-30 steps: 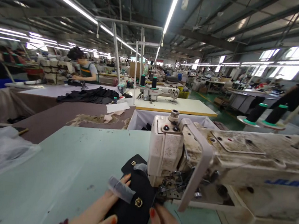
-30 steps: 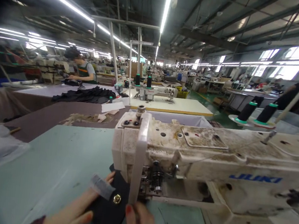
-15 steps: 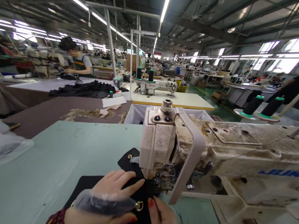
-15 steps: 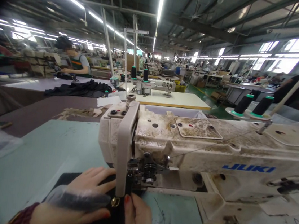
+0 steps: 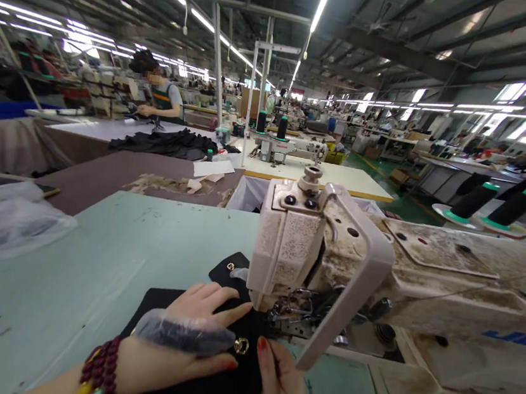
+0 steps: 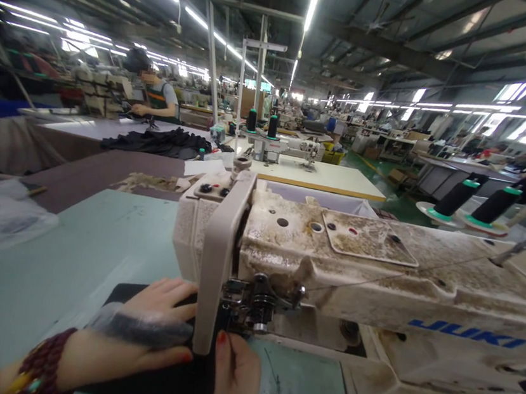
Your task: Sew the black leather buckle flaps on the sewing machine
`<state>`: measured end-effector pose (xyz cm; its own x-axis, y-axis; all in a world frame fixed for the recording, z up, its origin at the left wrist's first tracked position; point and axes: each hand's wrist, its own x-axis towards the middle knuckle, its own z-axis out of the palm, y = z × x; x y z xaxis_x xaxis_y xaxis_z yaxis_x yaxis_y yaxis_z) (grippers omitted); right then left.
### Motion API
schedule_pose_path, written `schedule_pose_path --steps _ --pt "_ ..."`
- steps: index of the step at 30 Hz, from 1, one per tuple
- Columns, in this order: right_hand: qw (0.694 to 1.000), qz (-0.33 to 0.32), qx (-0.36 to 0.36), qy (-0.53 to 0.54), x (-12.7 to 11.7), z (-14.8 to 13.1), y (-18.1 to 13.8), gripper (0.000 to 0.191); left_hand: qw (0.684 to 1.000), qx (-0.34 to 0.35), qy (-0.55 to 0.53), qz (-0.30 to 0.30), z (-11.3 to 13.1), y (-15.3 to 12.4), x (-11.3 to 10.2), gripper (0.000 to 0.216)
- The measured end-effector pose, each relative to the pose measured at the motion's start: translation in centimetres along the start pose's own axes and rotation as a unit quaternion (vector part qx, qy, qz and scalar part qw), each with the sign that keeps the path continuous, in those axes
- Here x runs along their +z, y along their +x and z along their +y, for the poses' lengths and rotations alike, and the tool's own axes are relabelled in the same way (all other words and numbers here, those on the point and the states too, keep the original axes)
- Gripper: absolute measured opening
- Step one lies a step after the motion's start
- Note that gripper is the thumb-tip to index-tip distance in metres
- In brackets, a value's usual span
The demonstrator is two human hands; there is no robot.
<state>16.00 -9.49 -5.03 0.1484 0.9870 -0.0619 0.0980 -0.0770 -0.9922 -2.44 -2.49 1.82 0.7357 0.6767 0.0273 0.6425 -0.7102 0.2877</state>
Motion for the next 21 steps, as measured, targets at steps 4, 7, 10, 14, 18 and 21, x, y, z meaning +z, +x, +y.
schedule_pose_path --steps 4,7,10,14,18,21 --pt "1.0 0.009 -0.006 0.003 0.1 0.1 0.5 0.058 1.0 -0.007 0.01 -0.005 0.0 0.6 -0.6 0.058" --pt "1.0 0.008 -0.019 -0.001 0.2 0.5 0.6 0.058 1.0 -0.004 0.011 -0.01 0.1 0.7 -0.8 0.057" --pt "1.0 0.014 -0.018 -0.002 0.2 0.6 0.7 0.058 1.0 0.0 0.018 -0.008 0.2 0.8 -0.9 0.054" --pt "1.0 0.029 -0.01 -0.003 0.4 0.1 0.7 0.056 1.0 -0.019 0.006 -0.004 0.6 1.1 -1.2 0.047" --pt "0.999 0.05 -0.008 -0.011 0.5 0.0 0.8 0.059 0.999 -0.037 -0.01 -0.011 0.8 1.2 -1.4 0.046" --pt "0.998 0.056 -0.006 -0.017 0.6 0.0 0.8 0.061 0.999 -0.041 -0.01 -0.005 0.7 1.2 -1.3 0.043"
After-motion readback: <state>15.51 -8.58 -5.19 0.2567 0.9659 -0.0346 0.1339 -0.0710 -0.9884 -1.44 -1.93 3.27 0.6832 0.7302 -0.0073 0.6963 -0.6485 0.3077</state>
